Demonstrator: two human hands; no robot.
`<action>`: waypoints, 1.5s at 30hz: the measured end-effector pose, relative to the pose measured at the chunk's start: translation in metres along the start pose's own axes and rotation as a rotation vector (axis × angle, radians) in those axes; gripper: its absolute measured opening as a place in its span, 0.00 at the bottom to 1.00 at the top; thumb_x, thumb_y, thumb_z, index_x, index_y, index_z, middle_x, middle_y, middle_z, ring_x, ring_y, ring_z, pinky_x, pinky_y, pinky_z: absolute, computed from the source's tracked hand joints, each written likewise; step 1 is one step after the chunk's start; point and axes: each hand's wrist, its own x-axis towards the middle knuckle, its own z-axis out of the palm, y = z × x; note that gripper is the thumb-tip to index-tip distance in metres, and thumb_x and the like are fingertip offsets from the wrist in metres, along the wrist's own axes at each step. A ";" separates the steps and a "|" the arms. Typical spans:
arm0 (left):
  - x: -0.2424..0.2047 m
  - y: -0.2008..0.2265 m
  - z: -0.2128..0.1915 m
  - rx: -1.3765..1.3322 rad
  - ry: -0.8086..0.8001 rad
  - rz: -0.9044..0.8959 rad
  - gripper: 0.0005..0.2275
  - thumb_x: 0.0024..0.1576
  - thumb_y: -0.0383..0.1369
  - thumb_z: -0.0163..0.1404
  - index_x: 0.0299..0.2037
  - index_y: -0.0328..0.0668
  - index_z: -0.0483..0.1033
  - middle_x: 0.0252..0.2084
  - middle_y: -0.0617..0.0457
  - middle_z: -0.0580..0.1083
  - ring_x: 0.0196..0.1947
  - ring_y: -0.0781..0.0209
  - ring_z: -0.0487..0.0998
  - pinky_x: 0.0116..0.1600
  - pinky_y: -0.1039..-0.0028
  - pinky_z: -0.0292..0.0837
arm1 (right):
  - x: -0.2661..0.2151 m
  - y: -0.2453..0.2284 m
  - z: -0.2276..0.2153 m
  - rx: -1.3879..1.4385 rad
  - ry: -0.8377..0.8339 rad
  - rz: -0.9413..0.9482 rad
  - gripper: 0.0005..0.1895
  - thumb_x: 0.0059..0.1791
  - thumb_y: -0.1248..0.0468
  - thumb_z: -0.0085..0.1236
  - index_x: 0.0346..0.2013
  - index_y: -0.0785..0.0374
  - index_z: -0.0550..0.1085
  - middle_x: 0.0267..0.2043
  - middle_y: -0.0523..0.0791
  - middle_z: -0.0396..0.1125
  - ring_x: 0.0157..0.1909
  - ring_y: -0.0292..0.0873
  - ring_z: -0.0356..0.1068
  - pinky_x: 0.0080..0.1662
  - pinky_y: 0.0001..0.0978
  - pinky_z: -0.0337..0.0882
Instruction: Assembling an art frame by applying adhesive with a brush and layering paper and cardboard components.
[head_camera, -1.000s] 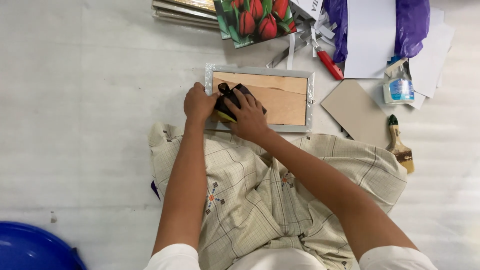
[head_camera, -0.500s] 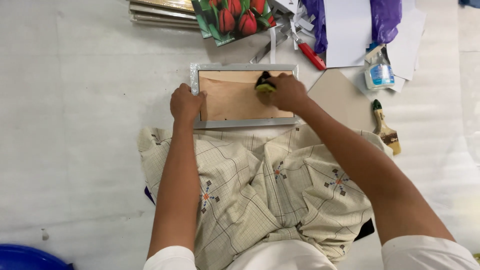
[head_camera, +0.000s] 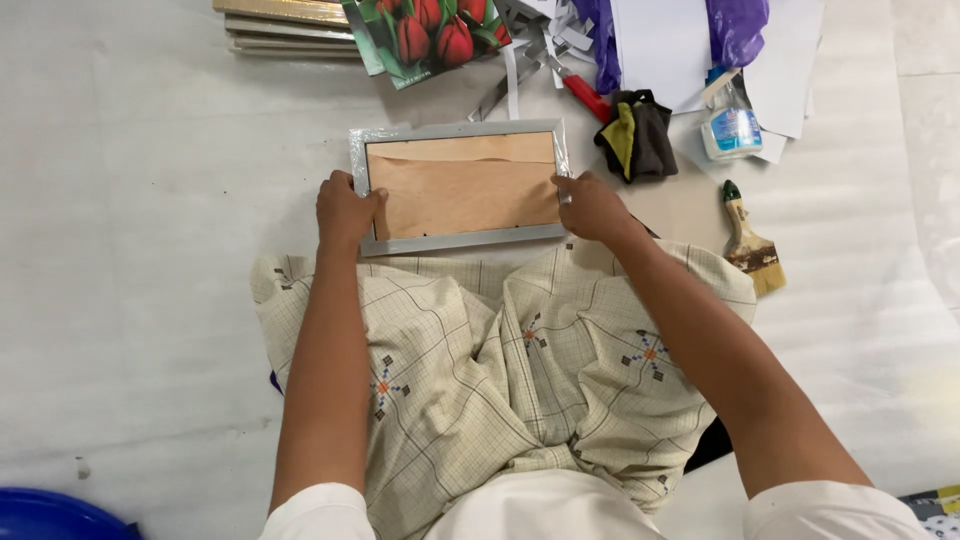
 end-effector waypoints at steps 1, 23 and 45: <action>0.000 0.000 0.001 0.002 -0.001 0.001 0.29 0.56 0.41 0.62 0.57 0.22 0.69 0.51 0.29 0.71 0.56 0.30 0.74 0.57 0.50 0.73 | 0.000 -0.004 -0.002 0.003 0.000 0.001 0.30 0.49 0.61 0.51 0.68 0.47 0.70 0.51 0.60 0.67 0.52 0.68 0.73 0.52 0.54 0.75; 0.007 0.000 0.000 -0.014 -0.009 -0.060 0.25 0.56 0.41 0.62 0.55 0.27 0.71 0.46 0.34 0.75 0.50 0.35 0.78 0.49 0.52 0.77 | 0.002 -0.019 -0.024 0.123 -0.114 0.056 0.27 0.44 0.54 0.54 0.58 0.52 0.77 0.45 0.62 0.71 0.49 0.66 0.75 0.48 0.49 0.76; 0.015 0.001 0.000 -0.062 0.056 -0.063 0.24 0.53 0.45 0.61 0.50 0.31 0.73 0.41 0.39 0.75 0.44 0.40 0.79 0.41 0.56 0.75 | 0.049 0.021 -0.001 0.573 0.062 0.287 0.34 0.39 0.46 0.71 0.47 0.69 0.73 0.43 0.59 0.71 0.46 0.56 0.75 0.41 0.47 0.77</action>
